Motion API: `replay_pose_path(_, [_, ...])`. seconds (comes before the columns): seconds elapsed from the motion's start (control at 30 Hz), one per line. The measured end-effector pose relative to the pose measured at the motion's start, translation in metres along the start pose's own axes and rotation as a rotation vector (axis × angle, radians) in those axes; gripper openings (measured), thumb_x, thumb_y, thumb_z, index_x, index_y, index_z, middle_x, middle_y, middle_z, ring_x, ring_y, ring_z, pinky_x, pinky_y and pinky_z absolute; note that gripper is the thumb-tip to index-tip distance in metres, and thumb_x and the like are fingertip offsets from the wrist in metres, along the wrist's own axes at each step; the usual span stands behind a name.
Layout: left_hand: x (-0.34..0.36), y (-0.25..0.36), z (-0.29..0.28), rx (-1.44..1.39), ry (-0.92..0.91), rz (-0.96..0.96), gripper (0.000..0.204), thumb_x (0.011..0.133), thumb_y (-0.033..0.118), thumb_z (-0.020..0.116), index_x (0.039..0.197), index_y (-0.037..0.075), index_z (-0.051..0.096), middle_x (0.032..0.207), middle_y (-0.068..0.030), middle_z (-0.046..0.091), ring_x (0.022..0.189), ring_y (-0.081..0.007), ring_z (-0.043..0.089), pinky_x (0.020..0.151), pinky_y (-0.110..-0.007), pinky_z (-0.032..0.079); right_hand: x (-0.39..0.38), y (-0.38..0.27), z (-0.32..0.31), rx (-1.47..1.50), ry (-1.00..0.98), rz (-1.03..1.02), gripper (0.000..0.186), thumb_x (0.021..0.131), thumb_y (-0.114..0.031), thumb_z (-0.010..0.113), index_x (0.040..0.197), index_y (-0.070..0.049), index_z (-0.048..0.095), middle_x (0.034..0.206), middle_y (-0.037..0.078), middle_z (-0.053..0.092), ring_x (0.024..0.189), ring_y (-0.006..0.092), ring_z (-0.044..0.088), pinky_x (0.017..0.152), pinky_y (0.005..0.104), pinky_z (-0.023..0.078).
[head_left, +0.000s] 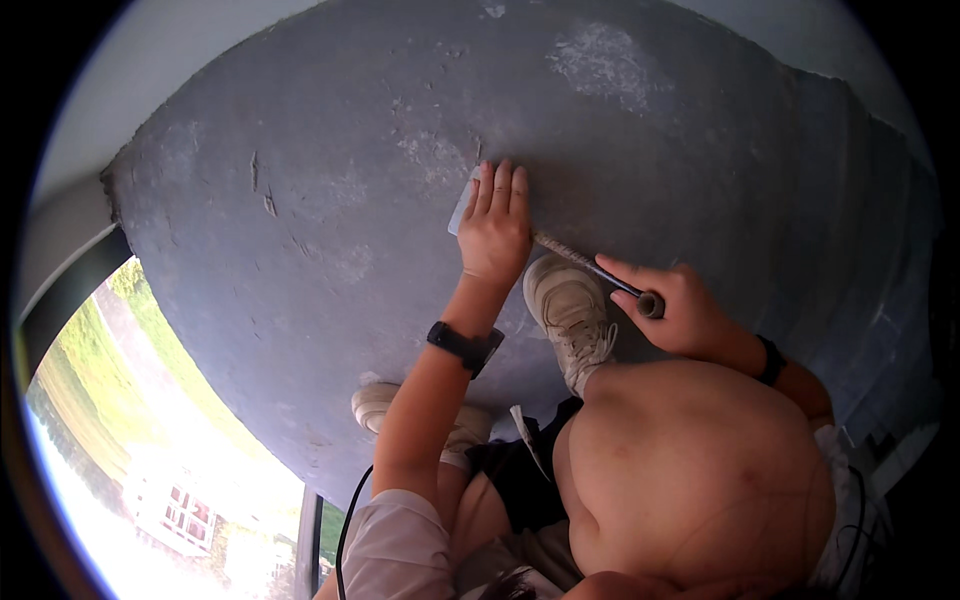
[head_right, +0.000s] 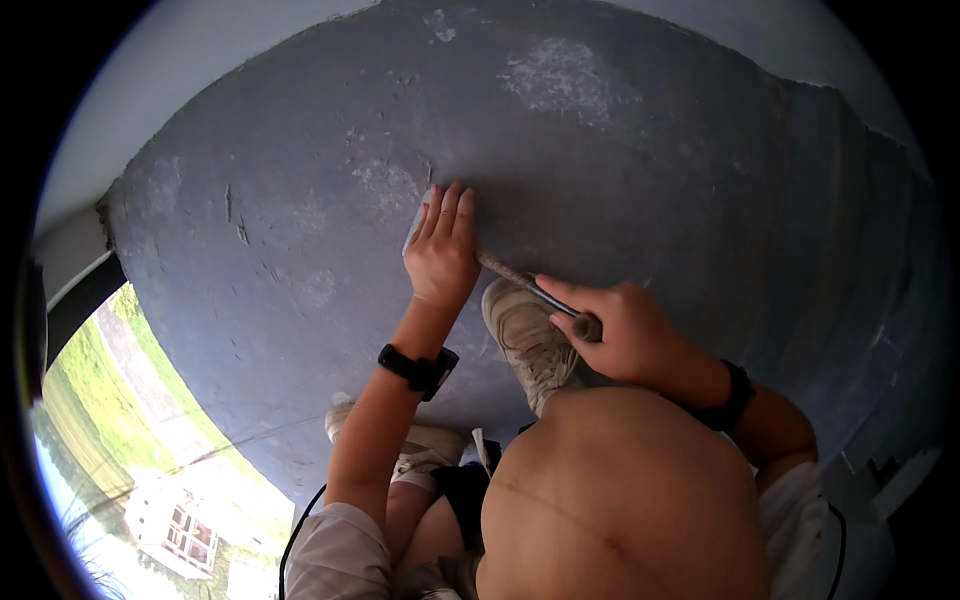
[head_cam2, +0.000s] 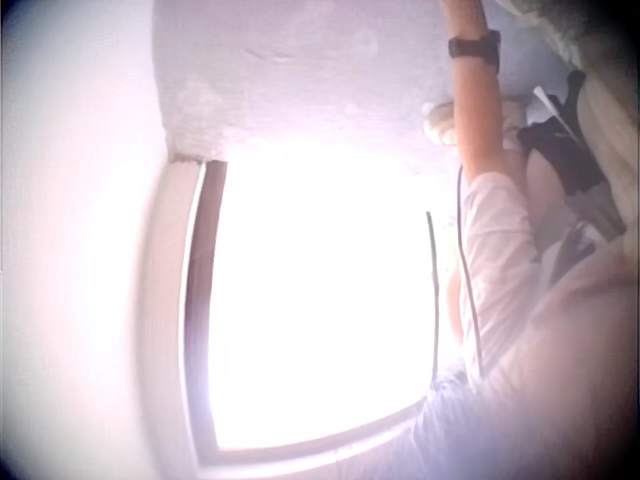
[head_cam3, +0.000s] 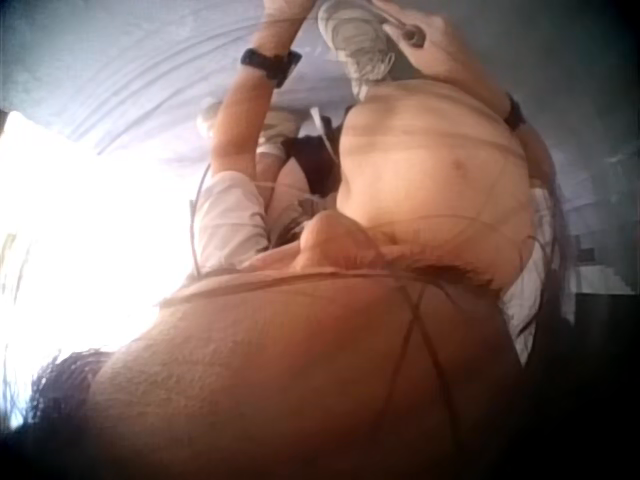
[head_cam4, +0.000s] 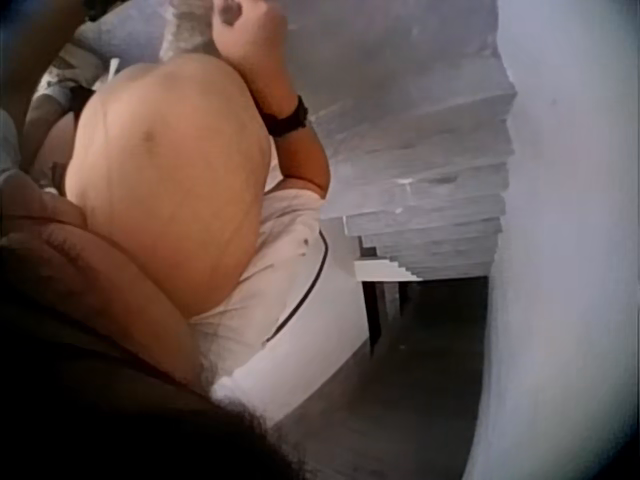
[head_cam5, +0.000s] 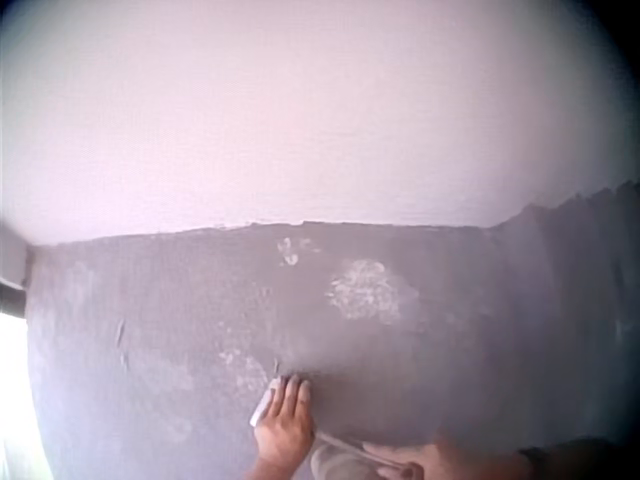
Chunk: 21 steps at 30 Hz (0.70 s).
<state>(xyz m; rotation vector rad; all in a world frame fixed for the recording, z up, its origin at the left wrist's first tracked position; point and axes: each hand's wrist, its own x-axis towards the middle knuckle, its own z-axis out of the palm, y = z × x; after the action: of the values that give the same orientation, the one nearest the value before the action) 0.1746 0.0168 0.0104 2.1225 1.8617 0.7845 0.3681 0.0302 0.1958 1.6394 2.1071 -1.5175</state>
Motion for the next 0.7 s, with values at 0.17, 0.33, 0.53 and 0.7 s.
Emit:
replay_pose_path(0.17, [0.002, -0.003, 0.0, -0.013, 0.008, -0.003, 0.041, 0.078, 0.002, 0.062, 0.12, 0.004, 0.067, 0.125, -0.0131, 0.069, 0.121, -0.0348, 0.065, 0.101, -0.044, 0.055, 0.003, -0.007, -0.001, -0.019, -0.019, 0.01, 0.041, 0.093, -0.011, 0.069, 0.134, -0.008, 0.065, 0.064, 0.019, 0.059, 0.046, 0.0268, 0.047, 0.05, 0.0344, 0.042])
replay_pose_path(0.33, [0.001, -0.005, 0.001, -0.011, 0.017, 0.011, 0.041, 0.079, 0.002, 0.062, 0.12, 0.004, 0.067, 0.126, -0.0127, 0.069, 0.121, -0.0341, 0.065, 0.1, -0.044, 0.055, 0.002, -0.008, 0.0, 0.03, -0.023, 0.017, 0.042, 0.094, -0.011, 0.069, 0.135, -0.008, 0.063, 0.065, 0.019, 0.059, 0.047, 0.026, 0.048, 0.05, 0.0344, 0.042])
replay_pose_path(0.53, [0.002, -0.008, -0.009, -0.011, -0.045, 0.026, 0.042, 0.077, 0.001, 0.063, 0.119, 0.004, 0.067, 0.126, -0.0117, 0.069, 0.121, -0.0329, 0.065, 0.1, -0.043, 0.056, 0.0, -0.011, 0.0, 0.091, -0.064, 0.057, 0.042, 0.094, -0.011, 0.068, 0.136, -0.007, 0.063, 0.071, 0.022, 0.062, 0.048, 0.0236, 0.052, 0.053, 0.0333, 0.045])
replay_pose_path(0.7, [-0.002, -0.002, -0.013, -0.013, -0.095, 0.019, 0.043, 0.077, 0.0, 0.063, 0.12, 0.004, 0.066, 0.126, -0.0118, 0.068, 0.123, -0.0327, 0.064, 0.101, -0.042, 0.055, -0.004, 0.003, 0.005, 0.106, -0.062, 0.037, 0.045, 0.094, -0.011, 0.069, 0.138, -0.008, 0.061, 0.074, 0.023, 0.064, 0.052, 0.0252, 0.058, 0.055, 0.0339, 0.047])
